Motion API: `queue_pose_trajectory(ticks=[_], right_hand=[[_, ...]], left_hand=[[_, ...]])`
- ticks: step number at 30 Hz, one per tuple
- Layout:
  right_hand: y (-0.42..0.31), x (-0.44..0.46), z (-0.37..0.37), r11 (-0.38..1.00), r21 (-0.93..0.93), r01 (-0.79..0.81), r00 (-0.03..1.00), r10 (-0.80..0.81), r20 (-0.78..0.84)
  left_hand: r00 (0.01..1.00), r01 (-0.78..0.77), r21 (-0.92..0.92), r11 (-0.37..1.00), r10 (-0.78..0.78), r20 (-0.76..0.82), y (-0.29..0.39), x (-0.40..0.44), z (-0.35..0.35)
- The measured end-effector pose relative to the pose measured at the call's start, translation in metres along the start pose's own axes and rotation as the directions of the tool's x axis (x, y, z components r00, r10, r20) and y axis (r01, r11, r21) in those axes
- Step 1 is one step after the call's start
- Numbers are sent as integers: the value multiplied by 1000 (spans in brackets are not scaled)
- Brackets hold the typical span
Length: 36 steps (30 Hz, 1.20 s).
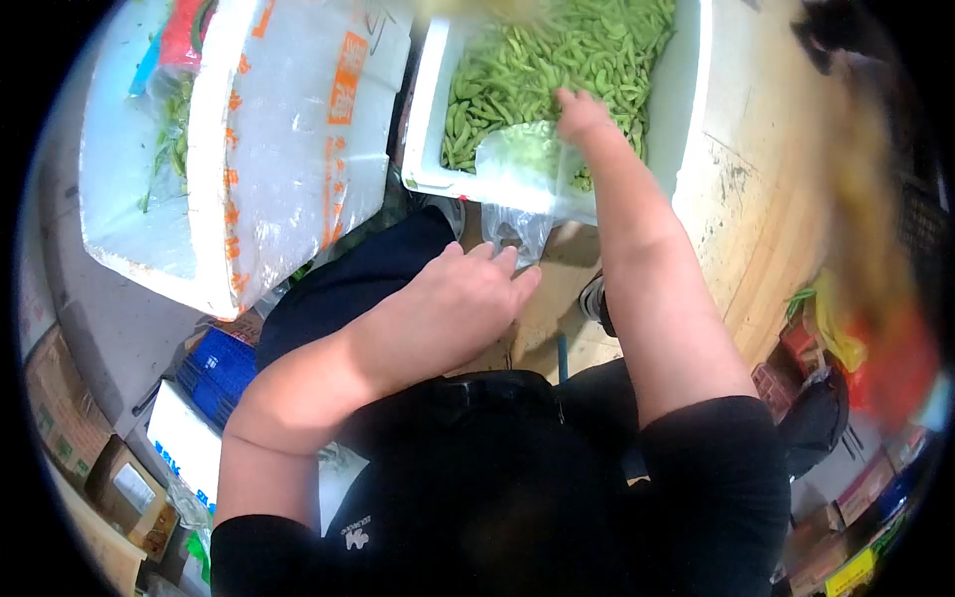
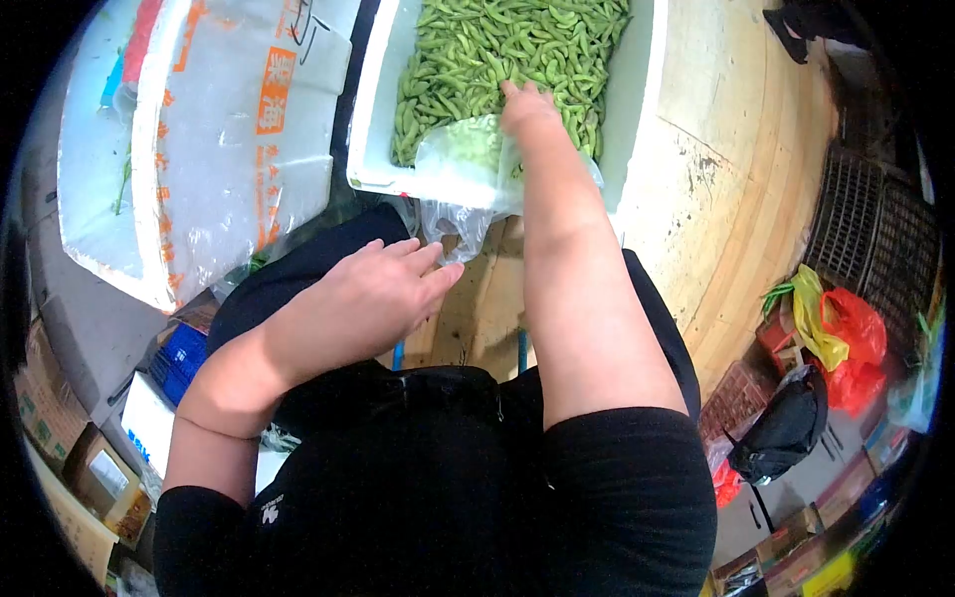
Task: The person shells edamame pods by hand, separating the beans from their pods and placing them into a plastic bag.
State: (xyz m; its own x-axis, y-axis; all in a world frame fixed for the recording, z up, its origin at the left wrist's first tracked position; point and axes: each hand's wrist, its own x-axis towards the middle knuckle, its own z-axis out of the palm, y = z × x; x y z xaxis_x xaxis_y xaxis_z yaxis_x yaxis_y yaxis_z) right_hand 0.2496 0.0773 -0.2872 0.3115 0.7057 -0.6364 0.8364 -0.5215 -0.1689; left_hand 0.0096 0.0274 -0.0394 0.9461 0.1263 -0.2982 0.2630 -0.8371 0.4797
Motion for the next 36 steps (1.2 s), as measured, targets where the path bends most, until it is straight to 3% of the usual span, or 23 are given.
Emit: queue_pose_trajectory(ticks=[2,5,8,14,16,20,21,25,28,29,31,32,34,36], right_hand=[[-1,2,2,999,-36,-2,1000,2,13],[2,4,10,997,-62,39,993,-45,-107],[14,7,-4,995,92,30,999,-33,27],[21,27,27,995,59,80,986,-70,-148],[22,22,23,961,270,57,977,2,-214],[46,22,13,825,564,39,907,207,-366],[50,19,4,803,596,6,919,230,-320],[47,-31,-44,433,899,61,970,186,-155],[40,-63,-71,217,951,221,959,127,-252],[35,-79,-84,192,954,231,961,110,-255],[19,-115,-106,63,949,308,951,-2,-308],[11,-132,-115,-6,942,336,940,-58,-336],[-11,-170,-128,-49,918,393,904,-159,-396],[-32,-205,-132,-44,891,451,861,-242,-447]], left_hand=[[999,-19,18,1000,20,-45,-1,0,5],[1000,-10,-35,999,9,-25,-1,2,4],[999,-8,-3,1000,8,-48,-2,3,6],[1000,-10,18,1000,10,12,0,8,7],[1000,-1,-2,1000,1,29,-1,8,8],[994,62,-58,996,-56,95,-6,13,8],[991,74,-85,994,-63,119,-10,15,12],[980,172,-194,966,-147,137,-20,22,4],[982,150,-331,932,-181,-63,-35,28,8],[964,160,-602,782,-256,-76,-37,33,8],[922,89,-953,288,-386,-31,-36,43,5],[912,80,-997,-22,-403,82,-40,49,7],[899,-150,-907,-394,-435,40,-29,49,-2],[901,-257,-781,-569,-434,20,-15,44,-18]])
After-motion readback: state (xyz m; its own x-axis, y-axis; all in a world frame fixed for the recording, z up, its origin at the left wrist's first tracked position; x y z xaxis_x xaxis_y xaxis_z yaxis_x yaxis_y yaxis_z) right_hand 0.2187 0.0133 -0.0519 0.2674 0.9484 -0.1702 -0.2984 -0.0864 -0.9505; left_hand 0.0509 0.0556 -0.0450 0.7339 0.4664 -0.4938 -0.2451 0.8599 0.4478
